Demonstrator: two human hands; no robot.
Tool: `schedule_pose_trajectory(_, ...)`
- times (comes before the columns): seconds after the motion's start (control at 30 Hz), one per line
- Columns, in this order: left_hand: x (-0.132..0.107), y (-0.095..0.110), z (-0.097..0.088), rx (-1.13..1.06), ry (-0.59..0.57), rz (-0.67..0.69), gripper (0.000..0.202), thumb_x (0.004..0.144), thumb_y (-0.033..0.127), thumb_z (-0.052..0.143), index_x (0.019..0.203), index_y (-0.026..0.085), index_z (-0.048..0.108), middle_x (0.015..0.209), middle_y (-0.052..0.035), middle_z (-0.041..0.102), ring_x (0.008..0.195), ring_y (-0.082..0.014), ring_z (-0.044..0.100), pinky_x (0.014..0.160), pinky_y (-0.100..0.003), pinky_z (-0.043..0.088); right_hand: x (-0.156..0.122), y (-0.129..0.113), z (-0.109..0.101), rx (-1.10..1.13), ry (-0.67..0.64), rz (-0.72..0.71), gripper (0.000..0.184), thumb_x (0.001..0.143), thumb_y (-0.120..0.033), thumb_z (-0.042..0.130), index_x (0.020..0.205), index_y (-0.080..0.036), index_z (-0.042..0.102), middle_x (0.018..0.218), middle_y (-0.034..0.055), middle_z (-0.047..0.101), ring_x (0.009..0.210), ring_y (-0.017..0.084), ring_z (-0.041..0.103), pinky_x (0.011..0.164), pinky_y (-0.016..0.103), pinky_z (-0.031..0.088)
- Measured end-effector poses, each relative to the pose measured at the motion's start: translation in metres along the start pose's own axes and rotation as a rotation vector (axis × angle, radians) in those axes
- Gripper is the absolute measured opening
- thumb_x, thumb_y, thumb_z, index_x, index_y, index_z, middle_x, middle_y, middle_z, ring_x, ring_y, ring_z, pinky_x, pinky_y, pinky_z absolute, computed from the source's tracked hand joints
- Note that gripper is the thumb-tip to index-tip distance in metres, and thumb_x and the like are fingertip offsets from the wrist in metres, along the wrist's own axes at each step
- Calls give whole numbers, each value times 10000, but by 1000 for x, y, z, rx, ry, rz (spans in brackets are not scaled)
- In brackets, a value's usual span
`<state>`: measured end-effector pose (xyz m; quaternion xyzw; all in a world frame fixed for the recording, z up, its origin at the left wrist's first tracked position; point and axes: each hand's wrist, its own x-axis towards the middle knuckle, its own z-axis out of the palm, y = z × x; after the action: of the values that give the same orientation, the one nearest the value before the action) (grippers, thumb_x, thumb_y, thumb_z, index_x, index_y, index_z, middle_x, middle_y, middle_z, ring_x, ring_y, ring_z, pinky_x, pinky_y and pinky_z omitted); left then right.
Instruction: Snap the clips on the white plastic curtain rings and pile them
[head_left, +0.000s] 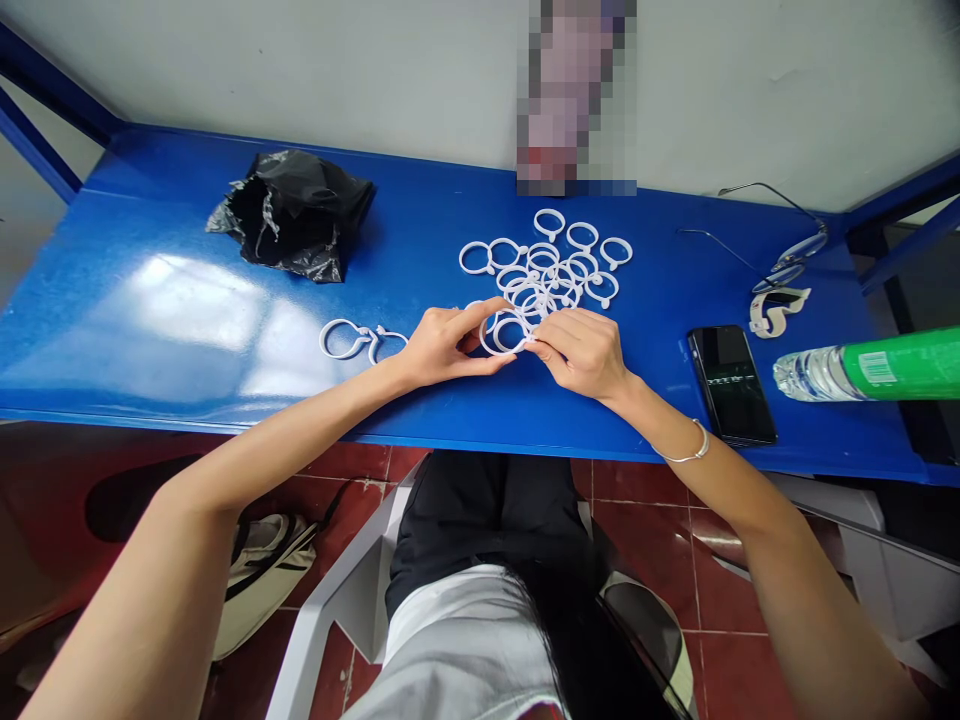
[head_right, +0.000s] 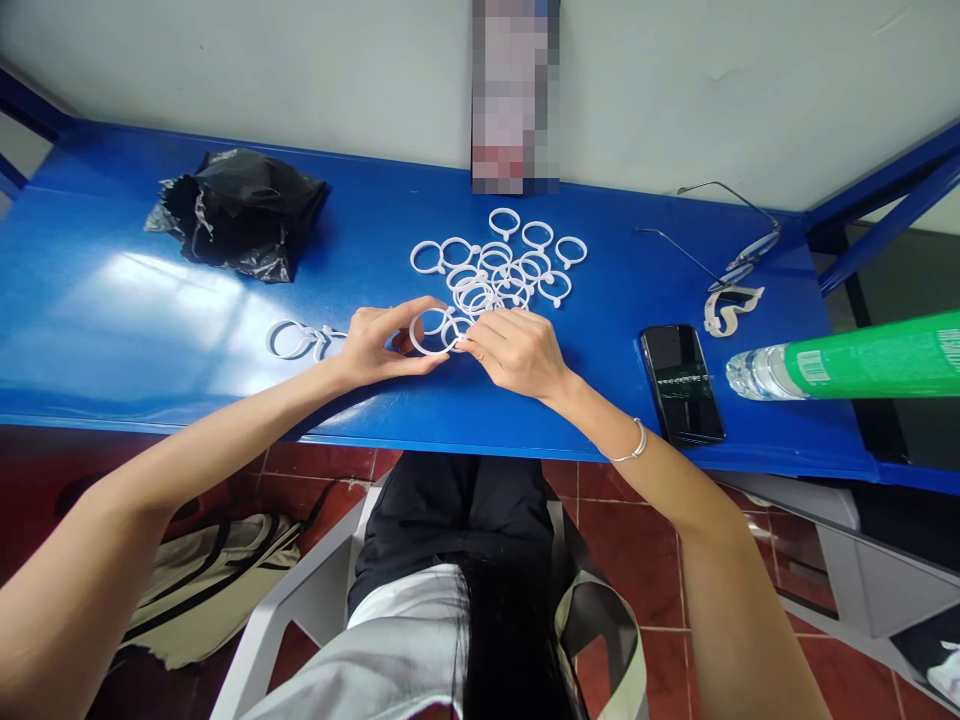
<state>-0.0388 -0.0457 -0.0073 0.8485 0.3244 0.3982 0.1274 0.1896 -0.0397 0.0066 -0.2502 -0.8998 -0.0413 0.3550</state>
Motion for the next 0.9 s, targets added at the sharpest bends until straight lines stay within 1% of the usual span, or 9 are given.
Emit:
schedule_pose_trajectory(0.17,0,-1,-1,29,-52,-103,540,851,531,655,1255,179,591,569,71,541,457,-55,461,523,-163,391,0,0,-1,2,-10,55,314,993,-377,512,837,-158,674,744,53,698,698,165,653,625,277,450)
schedule_pose_trajectory(0.23,1,-2,-1,31,-38,-91,545,849,531,657,1260,179,590,563,75,536,456,-54,461,526,-162,390,0,1,-1,-24,-12,59,312,992,-391,511,878,-159,686,770,54,712,708,167,659,638,278,471)
schedule_pose_trajectory(0.37,3,-3,-2,35,13,-19,524,844,509,667,1237,169,602,555,79,530,456,-54,468,526,-159,396,0,2,-1,-60,-23,58,289,995,-381,507,942,-168,695,819,56,731,753,178,677,661,284,489)
schedule_pose_trajectory(0.47,3,-3,-2,57,19,-10,513,841,508,665,1219,166,608,545,82,524,454,-54,473,526,-159,400,0,3,-1,-63,-36,37,286,997,-373,506,938,-166,694,830,62,727,781,182,676,670,286,481)
schedule_pose_trajectory(0.57,3,-4,-1,71,1,-24,514,850,528,644,1211,165,609,539,82,523,448,-53,473,522,-156,401,0,3,-1,-87,-65,22,300,1012,-359,474,919,-169,686,802,51,712,749,168,655,651,277,465)
schedule_pose_trajectory(0.7,1,-4,0,60,4,-8,516,853,544,642,1192,155,618,543,74,535,449,-54,480,517,-157,401,1,2,-1,-112,-123,30,329,1027,-334,431,877,-178,677,774,43,693,712,156,626,617,268,433)
schedule_pose_trajectory(0.9,1,-4,0,72,7,21,520,868,567,619,1176,148,626,526,75,515,441,-56,471,507,-162,391,-1,2,-1,-88,-66,26,293,1009,-304,474,821,-184,664,726,29,670,667,144,599,592,264,400)
